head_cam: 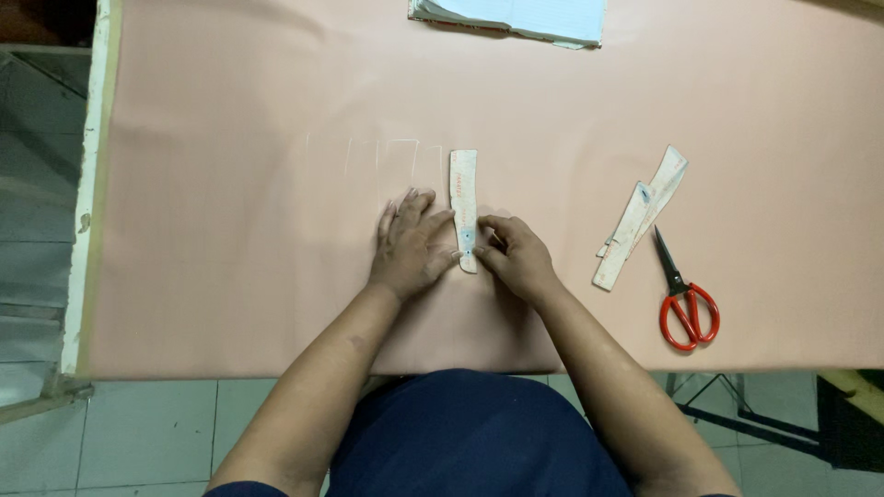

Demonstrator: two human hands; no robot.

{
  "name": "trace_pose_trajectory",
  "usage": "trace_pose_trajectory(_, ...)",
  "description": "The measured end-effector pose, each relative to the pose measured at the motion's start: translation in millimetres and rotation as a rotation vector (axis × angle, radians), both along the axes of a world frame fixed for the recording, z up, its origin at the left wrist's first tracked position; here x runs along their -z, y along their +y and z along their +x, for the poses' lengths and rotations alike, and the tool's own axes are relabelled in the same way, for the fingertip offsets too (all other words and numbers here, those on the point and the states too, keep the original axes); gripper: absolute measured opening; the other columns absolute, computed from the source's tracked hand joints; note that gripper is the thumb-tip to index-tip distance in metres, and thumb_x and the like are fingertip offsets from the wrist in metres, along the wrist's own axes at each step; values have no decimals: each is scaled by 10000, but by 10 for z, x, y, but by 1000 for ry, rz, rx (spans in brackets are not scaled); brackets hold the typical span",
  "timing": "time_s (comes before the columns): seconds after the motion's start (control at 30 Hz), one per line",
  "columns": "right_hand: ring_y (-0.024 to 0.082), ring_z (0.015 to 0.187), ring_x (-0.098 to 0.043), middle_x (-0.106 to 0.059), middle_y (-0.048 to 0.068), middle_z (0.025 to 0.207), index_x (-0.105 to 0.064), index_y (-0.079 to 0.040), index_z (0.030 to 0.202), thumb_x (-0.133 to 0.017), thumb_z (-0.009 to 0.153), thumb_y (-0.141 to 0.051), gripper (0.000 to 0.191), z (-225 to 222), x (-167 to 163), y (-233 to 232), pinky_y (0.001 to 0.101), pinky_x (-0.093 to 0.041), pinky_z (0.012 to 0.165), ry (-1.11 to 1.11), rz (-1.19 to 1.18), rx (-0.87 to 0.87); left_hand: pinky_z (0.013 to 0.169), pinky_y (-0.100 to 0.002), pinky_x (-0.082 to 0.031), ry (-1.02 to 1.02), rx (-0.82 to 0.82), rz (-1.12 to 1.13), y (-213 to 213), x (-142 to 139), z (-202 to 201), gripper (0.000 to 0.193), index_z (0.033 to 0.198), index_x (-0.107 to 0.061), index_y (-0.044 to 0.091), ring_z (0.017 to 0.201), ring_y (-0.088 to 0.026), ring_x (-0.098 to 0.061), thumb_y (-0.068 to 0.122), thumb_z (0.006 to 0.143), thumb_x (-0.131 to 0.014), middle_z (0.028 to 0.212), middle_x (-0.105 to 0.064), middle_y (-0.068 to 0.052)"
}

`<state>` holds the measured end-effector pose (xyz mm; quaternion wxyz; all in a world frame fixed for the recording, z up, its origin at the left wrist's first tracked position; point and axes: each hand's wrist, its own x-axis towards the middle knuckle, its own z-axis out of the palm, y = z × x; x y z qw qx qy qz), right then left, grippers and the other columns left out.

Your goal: The person places a paper pattern on a large sheet of pink fabric and uses a small marking tool to trace the pattern's outline. They repeat this process for several pattern pieces, repositioning the pattern and marking each one in sequence.

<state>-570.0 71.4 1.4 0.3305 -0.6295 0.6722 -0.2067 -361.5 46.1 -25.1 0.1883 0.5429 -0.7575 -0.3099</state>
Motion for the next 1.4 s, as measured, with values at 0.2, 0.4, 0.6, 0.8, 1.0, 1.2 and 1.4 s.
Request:
trace_pose_trajectory(0.2,177,923,-667,-659,50,1037,-644,-132,1354,-687,926,-158,431,-109,57,-75,306,-545,844,-129,24,-46,1256,-488,-48,-32,9,-51,16,20,-20,612,1396,-613,251,1549,-256,-183,443,831,-749,1592,-358,-92)
trace_pose_trajectory(0.4,188,870,-646,-630,73,971,-680,-165,1339,-697,924,-181,416,-117,33,-77,313,-533,811,-43,58,-69,1257,-490,-43,-56,20,-63,7,57,-24,577,1410,-606,259,1552,-257,-183,404,863,-719,1596,-354,-89)
trace_pose_trajectory(0.6,190,878,-632,-613,73,965,-688,-170,1340,-682,930,-160,411,-121,-11,-84,319,-525,824,-21,104,-87,1253,-488,-32,-70,20,-54,2,64,-34,512,1404,-610,275,1550,-251,-172,382,906,-660,1606,-343,-81)
trace_pose_trajectory(0.8,156,895,-631,-629,58,992,-663,-124,1364,-678,900,-101,466,-169,28,-94,298,-530,824,-168,18,-138,1255,-473,-23,-58,5,-32,-3,85,-50,456,1383,-615,253,1548,-229,-172,343,936,-607,1612,-342,-63)
trace_pose_trajectory(1.0,76,687,-570,-657,4,865,-680,-55,1291,-598,992,-150,324,-511,-25,-103,249,-493,623,-326,93,450,1265,-460,-47,-33,0,-80,1,131,-42,475,1400,-582,143,1546,-210,-200,293,949,-580,1599,-372,-57)
trace_pose_trajectory(1.2,122,697,-571,-646,57,854,-701,-50,1245,-614,997,-162,286,-743,59,-15,288,-482,622,-301,59,558,1263,-468,-84,-14,-20,-103,21,131,-42,430,1332,-617,141,1537,-226,-241,274,923,-598,1572,-412,-63)
trace_pose_trajectory(1.4,199,902,-666,-681,76,1036,-718,-66,1232,-719,940,-201,322,-321,155,35,327,-559,827,-35,-154,77,1292,-476,-102,19,-40,-150,38,172,-39,376,1336,-636,149,1558,-225,-272,255,979,-580,1585,-441,-58)
